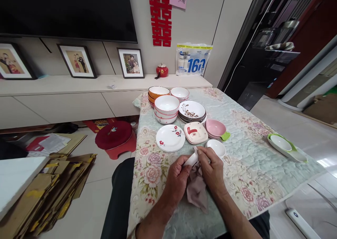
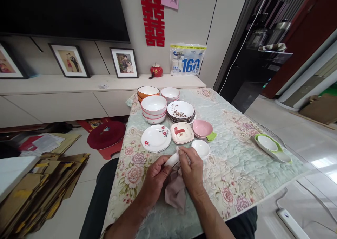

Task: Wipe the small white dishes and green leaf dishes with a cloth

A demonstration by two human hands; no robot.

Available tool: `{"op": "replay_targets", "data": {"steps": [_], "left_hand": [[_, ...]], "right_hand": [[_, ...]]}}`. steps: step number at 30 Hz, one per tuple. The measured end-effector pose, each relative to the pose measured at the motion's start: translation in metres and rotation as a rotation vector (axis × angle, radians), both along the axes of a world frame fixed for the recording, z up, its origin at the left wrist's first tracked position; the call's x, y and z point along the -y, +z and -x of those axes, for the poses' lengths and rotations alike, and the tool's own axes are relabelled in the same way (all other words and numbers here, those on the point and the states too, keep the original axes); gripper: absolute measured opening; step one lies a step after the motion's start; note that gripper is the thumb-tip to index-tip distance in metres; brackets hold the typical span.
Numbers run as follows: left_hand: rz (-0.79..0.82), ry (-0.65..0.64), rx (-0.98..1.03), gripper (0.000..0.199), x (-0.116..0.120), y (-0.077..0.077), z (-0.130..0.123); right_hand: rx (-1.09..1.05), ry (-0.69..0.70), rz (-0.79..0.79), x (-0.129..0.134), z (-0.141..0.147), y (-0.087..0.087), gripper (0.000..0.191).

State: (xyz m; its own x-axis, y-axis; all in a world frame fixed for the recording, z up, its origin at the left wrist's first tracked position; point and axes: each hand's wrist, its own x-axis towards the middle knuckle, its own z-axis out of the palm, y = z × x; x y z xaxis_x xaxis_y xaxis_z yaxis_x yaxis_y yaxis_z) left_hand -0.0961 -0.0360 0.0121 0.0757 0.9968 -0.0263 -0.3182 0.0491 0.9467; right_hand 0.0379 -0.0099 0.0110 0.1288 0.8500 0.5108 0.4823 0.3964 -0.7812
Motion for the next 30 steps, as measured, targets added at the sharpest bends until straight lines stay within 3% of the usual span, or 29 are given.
{"op": "replay_targets", "data": {"steps": [5,9,12,16,21,25,30], "left_hand": [[0.101,0.030,0.341,0.020,-0.002,0.006,-0.004],[0.174,0.088,0.392,0.021,-0.003,0.016,-0.006],[0.157,0.073,0.344,0.022,-0.002,0.013,-0.005],[0.068,0.064,0.174,0.019,-0.002,0.000,-0.001],[-0.010,0.051,-0.007,0.019,-0.001,-0.003,0.001],[-0.002,0.069,0.034,0.016,-0.002,-0.003,0.001],[0.097,0.107,0.346,0.016,-0.004,0.006,-0.001]], "right_hand": [[-0.174,0.090,0.227,-0.005,-0.003,-0.003,0.033],[-0.196,0.176,0.330,-0.003,-0.003,-0.001,0.036],[-0.135,0.168,0.253,-0.003,-0.003,0.000,0.031],[-0.039,0.100,0.018,-0.001,-0.002,0.001,0.018],[0.095,0.181,-0.139,0.007,0.004,0.005,0.018],[0.072,0.144,-0.081,0.006,0.003,0.002,0.019],[-0.092,0.112,0.117,-0.002,-0.001,-0.003,0.028]]}}
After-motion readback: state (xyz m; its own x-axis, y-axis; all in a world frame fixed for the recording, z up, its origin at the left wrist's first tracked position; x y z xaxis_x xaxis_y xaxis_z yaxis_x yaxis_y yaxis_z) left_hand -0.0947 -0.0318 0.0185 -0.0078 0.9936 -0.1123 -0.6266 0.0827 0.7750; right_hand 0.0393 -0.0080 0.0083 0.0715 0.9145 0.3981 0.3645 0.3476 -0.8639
